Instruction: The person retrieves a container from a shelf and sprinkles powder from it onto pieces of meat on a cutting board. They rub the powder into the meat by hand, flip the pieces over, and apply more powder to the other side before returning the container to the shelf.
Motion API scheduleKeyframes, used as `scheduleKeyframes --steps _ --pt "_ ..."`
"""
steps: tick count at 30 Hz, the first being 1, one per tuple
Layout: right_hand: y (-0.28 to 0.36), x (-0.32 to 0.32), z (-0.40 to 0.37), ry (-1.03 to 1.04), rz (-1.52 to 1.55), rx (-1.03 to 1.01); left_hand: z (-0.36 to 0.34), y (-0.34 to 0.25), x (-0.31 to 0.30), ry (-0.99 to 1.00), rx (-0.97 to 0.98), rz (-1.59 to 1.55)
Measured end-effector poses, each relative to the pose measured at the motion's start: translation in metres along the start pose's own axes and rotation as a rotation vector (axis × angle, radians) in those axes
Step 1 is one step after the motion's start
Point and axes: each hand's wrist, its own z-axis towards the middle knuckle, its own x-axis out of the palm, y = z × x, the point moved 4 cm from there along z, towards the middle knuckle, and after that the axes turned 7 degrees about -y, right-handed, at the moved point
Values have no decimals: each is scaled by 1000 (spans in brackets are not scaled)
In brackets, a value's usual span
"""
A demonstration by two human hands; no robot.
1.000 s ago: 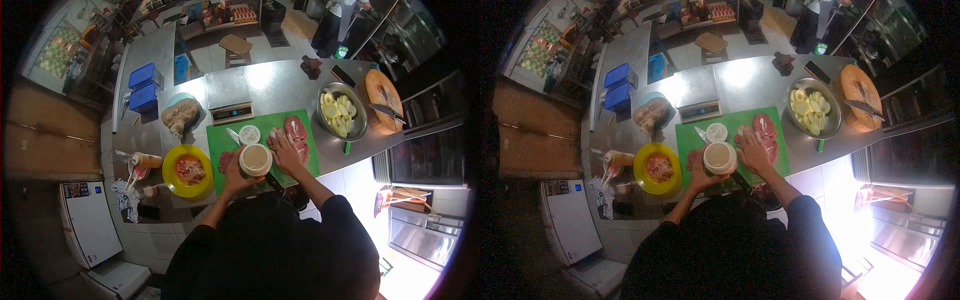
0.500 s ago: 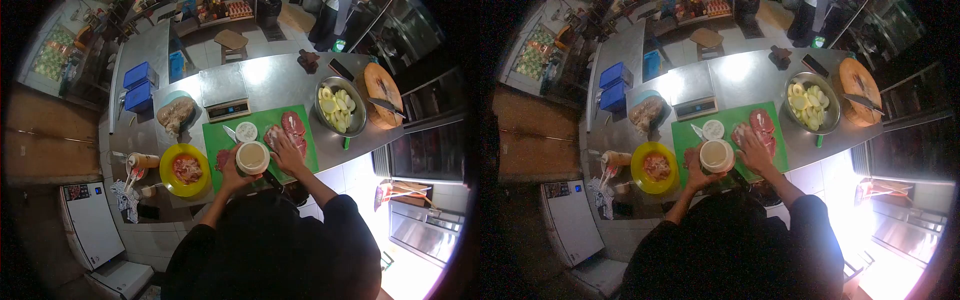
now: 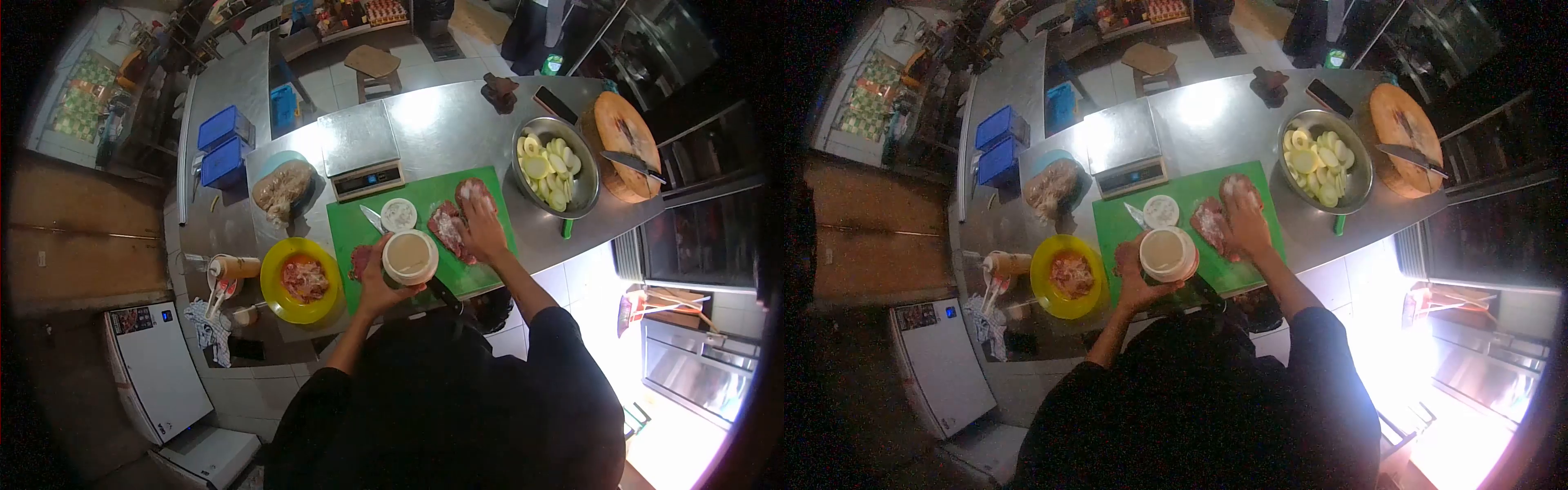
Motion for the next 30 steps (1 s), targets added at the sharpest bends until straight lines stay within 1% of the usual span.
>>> scheduleKeyframes --steps 1,2,4,5,7,8,10,11,13,14,16,19,20,22,23,25,26,28,29,30 --pt "8 -2 -12 31 25 -45 1 1 1 2 0 0" --pt "7 -8 -28 33 25 -45 0 3 2 -1 -14 -42" --pt "-1 -11 -54 303 -6 -26 2 4 1 -8 -29 -82" --pt "-4 -12 -51 305 -5 -29 2 2 1 -23 -25 -117" --pt "-9 -25 -36 99 50 27 -2 2 2 -30 -33 -153" --pt "-13 -18 -27 104 49 33 -2 3 2 -38 -23 -104" --pt "-16 -4 -6 16 -20 43 2 2 3 -36 -14 -60" --pt "-13 0 -5 21 -22 52 4 -1 3 -27 14 -45" --pt "0 -4 1 -37 -71 49 4 -2 5 -9 44 -28" --pt "2 -13 -4 -35 -71 57 3 -2 5 -8 16 -48" --pt "7 -27 -27 178 162 108 3 0 5 -4 -12 -70" --pt "22 -35 -80 157 159 61 1 3 5 -23 -26 -44" --pt "22 -40 -98 158 159 65 0 9 7 -12 -46 -89" --pt "20 -41 -123 363 90 65 2 10 8 2 -56 -134" --pt "17 -36 -122 357 90 67 2 10 8 -5 -57 -115" --pt "12 -34 -113 203 29 136 1 10 8 2 -55 -94" --pt "17 -26 -107 199 26 145 1 11 9 14 -78 -117" --pt "34 -20 -91 38 43 212 -1 10 9 27 -103 -141" --pt "37 -25 -94 35 43 214 -1 7 8 32 -79 -80" --pt "43 -30 -99 126 49 177 2 6 6 37 -51 -19"
